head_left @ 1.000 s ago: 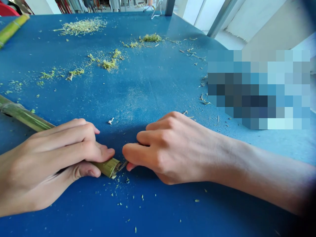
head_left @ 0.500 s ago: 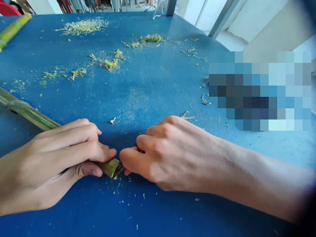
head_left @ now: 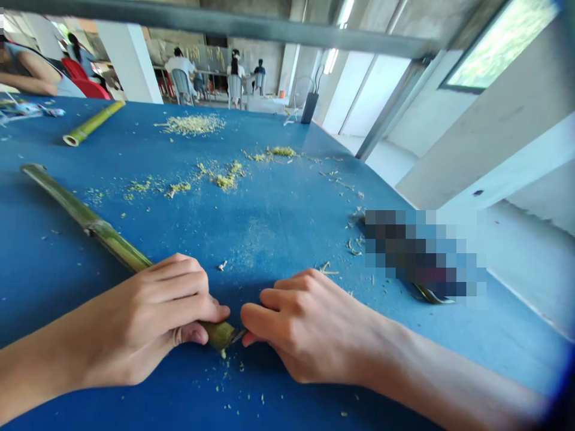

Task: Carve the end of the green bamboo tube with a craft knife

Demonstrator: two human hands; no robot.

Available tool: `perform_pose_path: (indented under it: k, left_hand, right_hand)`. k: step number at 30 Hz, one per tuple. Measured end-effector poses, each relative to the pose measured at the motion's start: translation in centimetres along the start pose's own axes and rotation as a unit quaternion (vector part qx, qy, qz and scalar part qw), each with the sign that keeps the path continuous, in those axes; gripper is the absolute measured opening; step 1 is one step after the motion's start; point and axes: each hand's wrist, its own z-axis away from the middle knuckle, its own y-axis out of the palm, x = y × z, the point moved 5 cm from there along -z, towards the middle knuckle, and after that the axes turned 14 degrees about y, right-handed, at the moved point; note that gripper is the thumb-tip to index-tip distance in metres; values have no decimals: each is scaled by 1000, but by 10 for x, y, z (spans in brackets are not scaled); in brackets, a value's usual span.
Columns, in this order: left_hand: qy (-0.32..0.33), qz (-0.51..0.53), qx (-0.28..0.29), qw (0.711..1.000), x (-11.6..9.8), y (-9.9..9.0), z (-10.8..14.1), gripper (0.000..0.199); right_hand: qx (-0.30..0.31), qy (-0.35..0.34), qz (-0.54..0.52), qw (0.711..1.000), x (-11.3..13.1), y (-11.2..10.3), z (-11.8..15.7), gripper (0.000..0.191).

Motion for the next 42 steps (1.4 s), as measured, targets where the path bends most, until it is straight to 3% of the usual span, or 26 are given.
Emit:
perform_pose_path:
  k: [4, 8, 17, 26, 42]
  left_hand:
    - [28, -58, 29, 998, -2, -5, -1, 26]
    - [31, -63, 54, 996, 11, -4, -2, 31]
    - [-9, 19, 11, 1000, 55, 18, -22, 21]
    - [-56, 36, -6, 998, 57, 22, -17, 22]
    - [-24, 42, -15, 999, 55, 19, -20, 23]
  right_hand:
    - [-13, 29, -1, 1000, -4, -2, 0, 21]
    - [-21, 87, 24, 996, -11, -9, -3, 18]
    - [-33, 194, 55, 979, -48, -18, -9, 24]
    - [-16, 190, 21, 981, -53, -15, -9, 25]
    - [15, 171, -43, 984, -55, -18, -3, 37]
